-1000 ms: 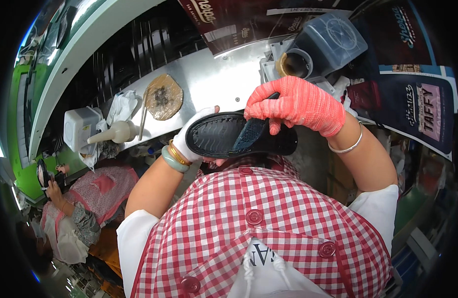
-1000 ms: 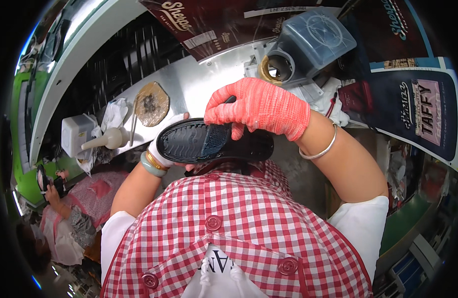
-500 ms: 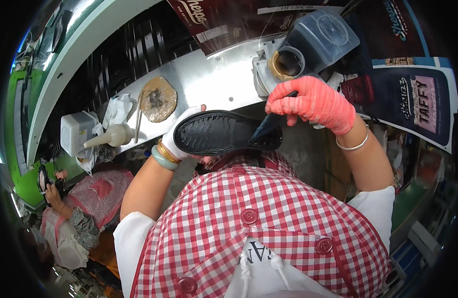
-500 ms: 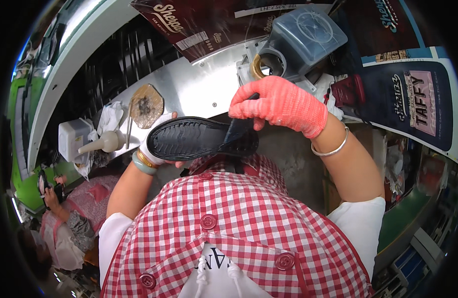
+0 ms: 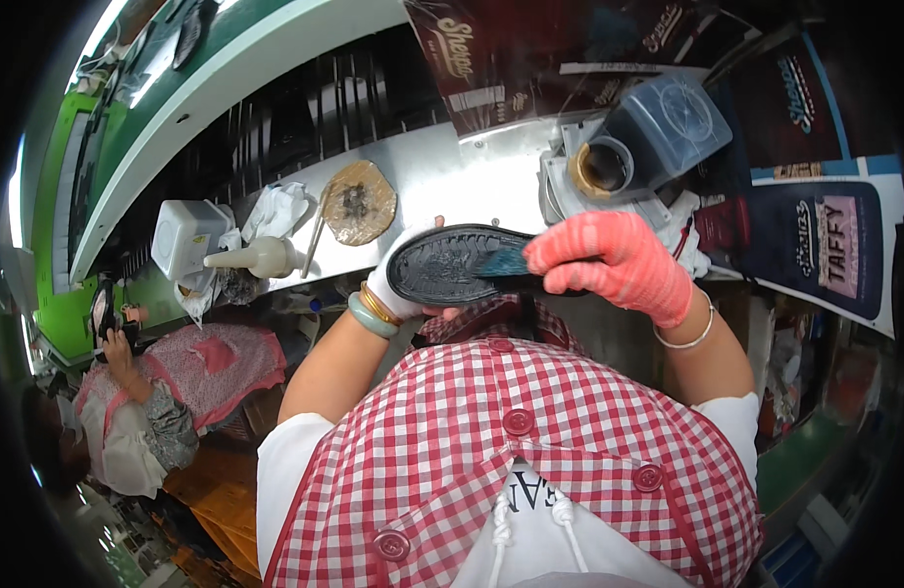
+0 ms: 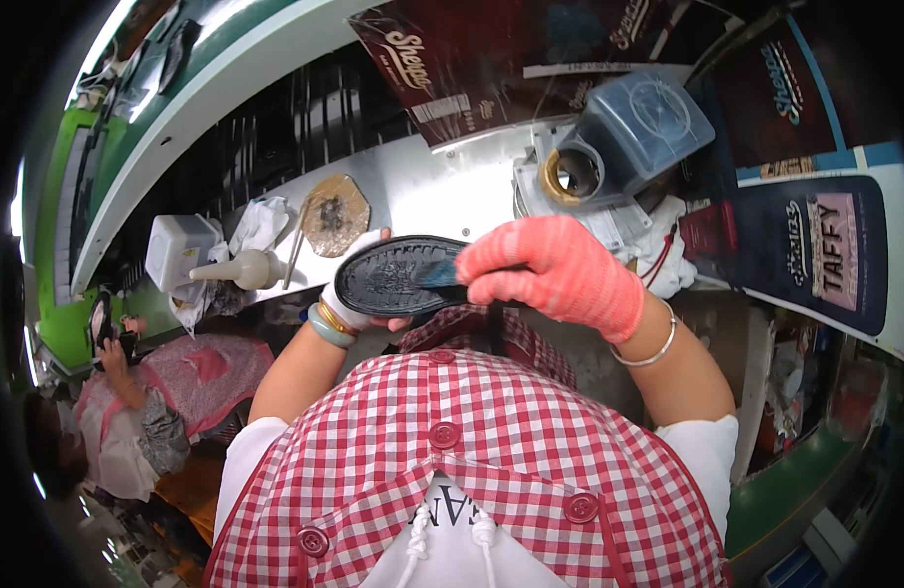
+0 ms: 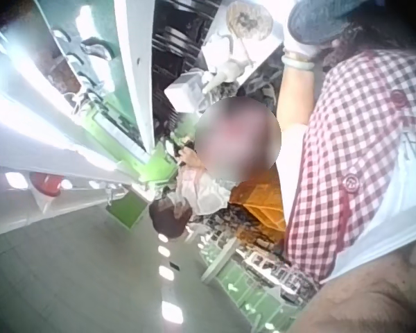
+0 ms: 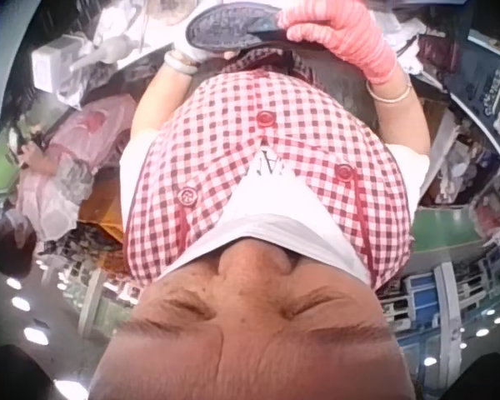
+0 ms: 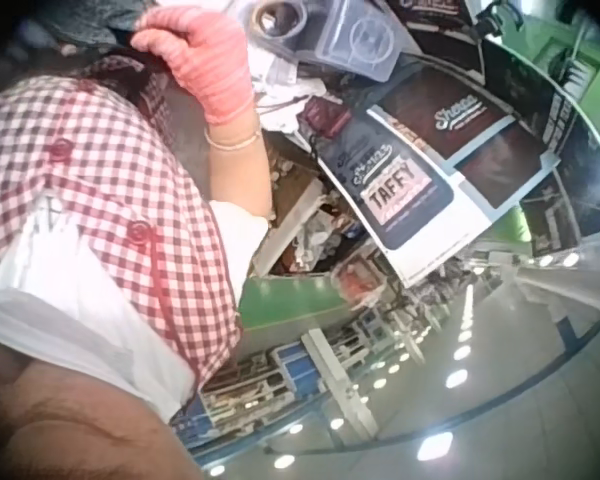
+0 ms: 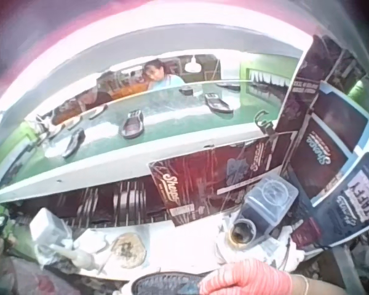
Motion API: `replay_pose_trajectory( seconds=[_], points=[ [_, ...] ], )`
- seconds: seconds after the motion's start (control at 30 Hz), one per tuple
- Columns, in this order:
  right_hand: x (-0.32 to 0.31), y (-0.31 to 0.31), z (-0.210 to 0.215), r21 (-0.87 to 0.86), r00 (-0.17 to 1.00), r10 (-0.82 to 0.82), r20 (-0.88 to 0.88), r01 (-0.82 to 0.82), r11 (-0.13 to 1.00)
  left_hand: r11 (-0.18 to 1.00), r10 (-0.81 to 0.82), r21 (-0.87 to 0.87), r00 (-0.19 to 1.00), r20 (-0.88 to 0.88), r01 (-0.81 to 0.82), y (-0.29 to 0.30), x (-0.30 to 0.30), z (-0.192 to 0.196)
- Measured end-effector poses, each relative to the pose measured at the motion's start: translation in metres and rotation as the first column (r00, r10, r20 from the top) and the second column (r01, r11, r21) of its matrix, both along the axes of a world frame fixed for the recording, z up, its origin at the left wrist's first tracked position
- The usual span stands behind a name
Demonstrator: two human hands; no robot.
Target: The person cleans the soles of black slippers using a blue scrubbing tool. They repeatedly pick up a slipper from a green conveyor belt, scrub the bottom surface, and place it back on the belt. The process is repeated for multiple slippers in a continuous loop.
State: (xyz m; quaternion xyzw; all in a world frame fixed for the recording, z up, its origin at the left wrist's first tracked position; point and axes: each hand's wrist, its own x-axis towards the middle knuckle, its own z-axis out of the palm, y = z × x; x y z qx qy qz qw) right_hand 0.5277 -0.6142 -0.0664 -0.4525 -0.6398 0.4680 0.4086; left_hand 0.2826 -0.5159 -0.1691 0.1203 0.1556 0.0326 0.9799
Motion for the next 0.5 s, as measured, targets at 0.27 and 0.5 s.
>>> replay_pose_trajectory(
  seconds=[0.27,0.5],
  points=[
    [-0.004,0.000,0.009,-0.117,0.650,-0.523,-0.551,0.560,0.820,0.947,0.322,0.072,0.915,-0.243,-0.314,-0.021,-0.038,0.011],
    [0.027,0.017,-0.047,-0.312,0.266,-0.624,-0.735,0.684,0.659,0.756,0.592,0.342,0.806,0.009,-0.559,-0.015,-0.116,0.078]
  ],
)
